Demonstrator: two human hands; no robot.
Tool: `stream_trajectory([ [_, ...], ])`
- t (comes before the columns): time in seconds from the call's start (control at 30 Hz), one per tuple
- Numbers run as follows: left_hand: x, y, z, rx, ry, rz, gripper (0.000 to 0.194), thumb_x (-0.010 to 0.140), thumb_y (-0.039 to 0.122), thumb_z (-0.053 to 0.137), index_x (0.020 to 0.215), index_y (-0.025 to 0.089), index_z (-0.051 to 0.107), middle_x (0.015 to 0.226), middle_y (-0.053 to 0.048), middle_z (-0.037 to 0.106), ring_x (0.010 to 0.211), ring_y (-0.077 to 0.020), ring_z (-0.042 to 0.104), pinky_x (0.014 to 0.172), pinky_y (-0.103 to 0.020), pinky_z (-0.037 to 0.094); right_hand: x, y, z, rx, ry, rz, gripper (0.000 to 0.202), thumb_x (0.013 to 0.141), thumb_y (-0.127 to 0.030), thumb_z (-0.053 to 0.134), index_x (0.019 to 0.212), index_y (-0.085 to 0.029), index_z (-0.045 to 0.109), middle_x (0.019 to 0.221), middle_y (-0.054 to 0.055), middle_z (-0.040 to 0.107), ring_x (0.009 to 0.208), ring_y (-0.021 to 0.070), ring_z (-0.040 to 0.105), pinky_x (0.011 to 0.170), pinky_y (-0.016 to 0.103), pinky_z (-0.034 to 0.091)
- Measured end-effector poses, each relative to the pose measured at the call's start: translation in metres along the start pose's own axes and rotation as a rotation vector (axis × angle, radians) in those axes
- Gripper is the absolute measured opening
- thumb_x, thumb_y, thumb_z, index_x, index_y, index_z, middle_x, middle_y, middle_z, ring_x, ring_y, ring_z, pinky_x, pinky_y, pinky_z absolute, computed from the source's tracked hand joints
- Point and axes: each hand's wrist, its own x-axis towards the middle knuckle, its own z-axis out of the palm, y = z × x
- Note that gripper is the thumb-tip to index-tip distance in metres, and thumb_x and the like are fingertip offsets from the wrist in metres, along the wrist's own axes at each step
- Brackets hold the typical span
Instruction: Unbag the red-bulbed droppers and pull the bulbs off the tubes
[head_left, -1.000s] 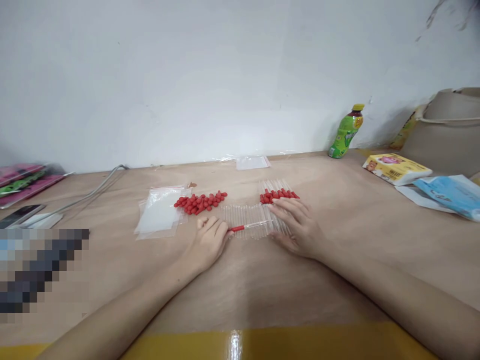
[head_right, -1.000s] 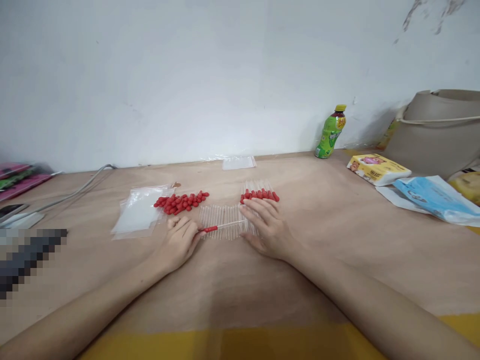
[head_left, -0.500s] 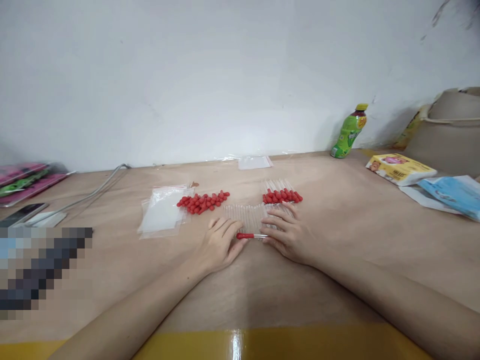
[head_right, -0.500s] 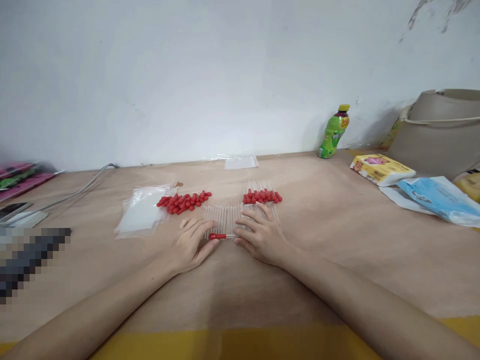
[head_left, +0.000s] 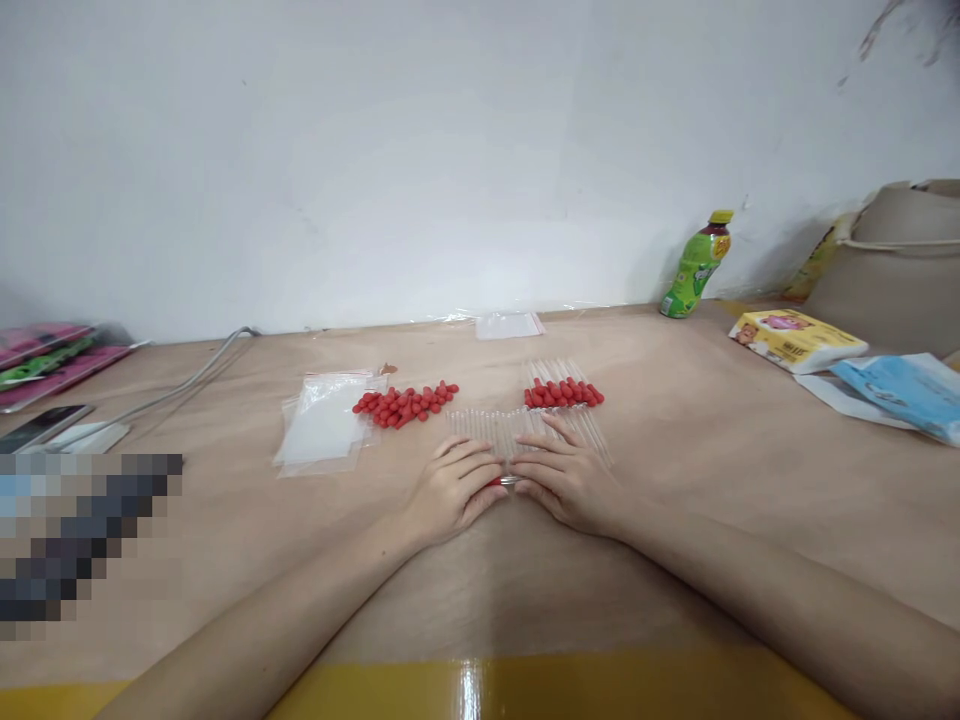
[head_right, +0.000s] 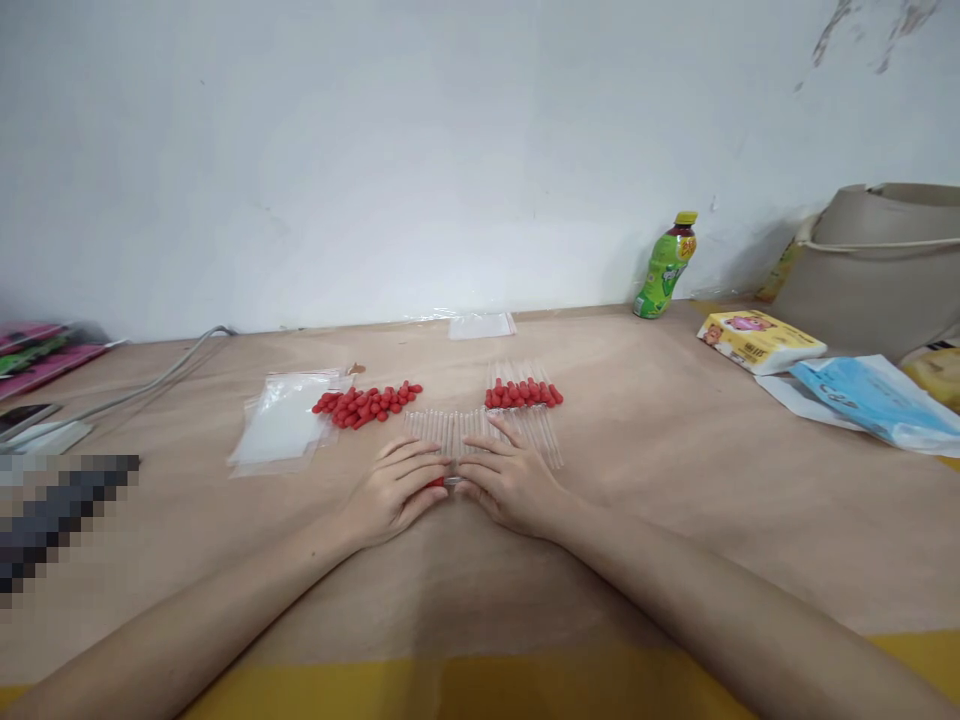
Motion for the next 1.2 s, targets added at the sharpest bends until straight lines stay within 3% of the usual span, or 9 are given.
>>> stream_trajectory([
  [0.33, 0.0, 0.003, -0.002, -0.006, -0.08, 0.034, 0.018, 0.088, 0.023, 0.043, 0.091, 0.018, 0.06, 0.106, -0.004, 0.066, 0.112, -0.0163, 0.052, 0.104, -0.039, 0.031, -0.001, -0.001, -0.001, 0.064, 0.0, -0.108, 0.024, 0.085, -0.016, 0.049, 0.107, -0.013, 0.058, 0.105, 0.007, 0.065, 0.106, 0.0166, 0.057, 0.099, 0.036, 0.044],
  [0.73, 0.0, 0.005, -0.008, -0.058, -0.137, 0.037, 0.022, 0.089, 0.021, 0.039, 0.092, 0.018, 0.06, 0.104, -0.006, 0.066, 0.114, -0.0181, 0.051, 0.105, -0.042, 0.028, -0.003, -0.004, -0.006, -0.005, 0.057, -0.194, 0.021, 0.083, -0.014, 0.051, 0.103, -0.012, 0.06, 0.101, 0.009, 0.067, 0.106, 0.0167, 0.056, 0.098, 0.032, 0.046],
  [1.2, -0.006, 0.004, -0.01, -0.051, -0.114, 0.09, 0.017, 0.088, 0.019, 0.041, 0.087, 0.017, 0.058, 0.105, -0.004, 0.066, 0.115, -0.0182, 0.05, 0.105, -0.041, 0.028, -0.007, -0.002, -0.012, -0.051, 0.036, -0.274, 0.023, 0.083, -0.012, 0.052, 0.104, -0.01, 0.059, 0.105, 0.009, 0.065, 0.113, 0.0176, 0.051, 0.1, 0.035, 0.044],
])
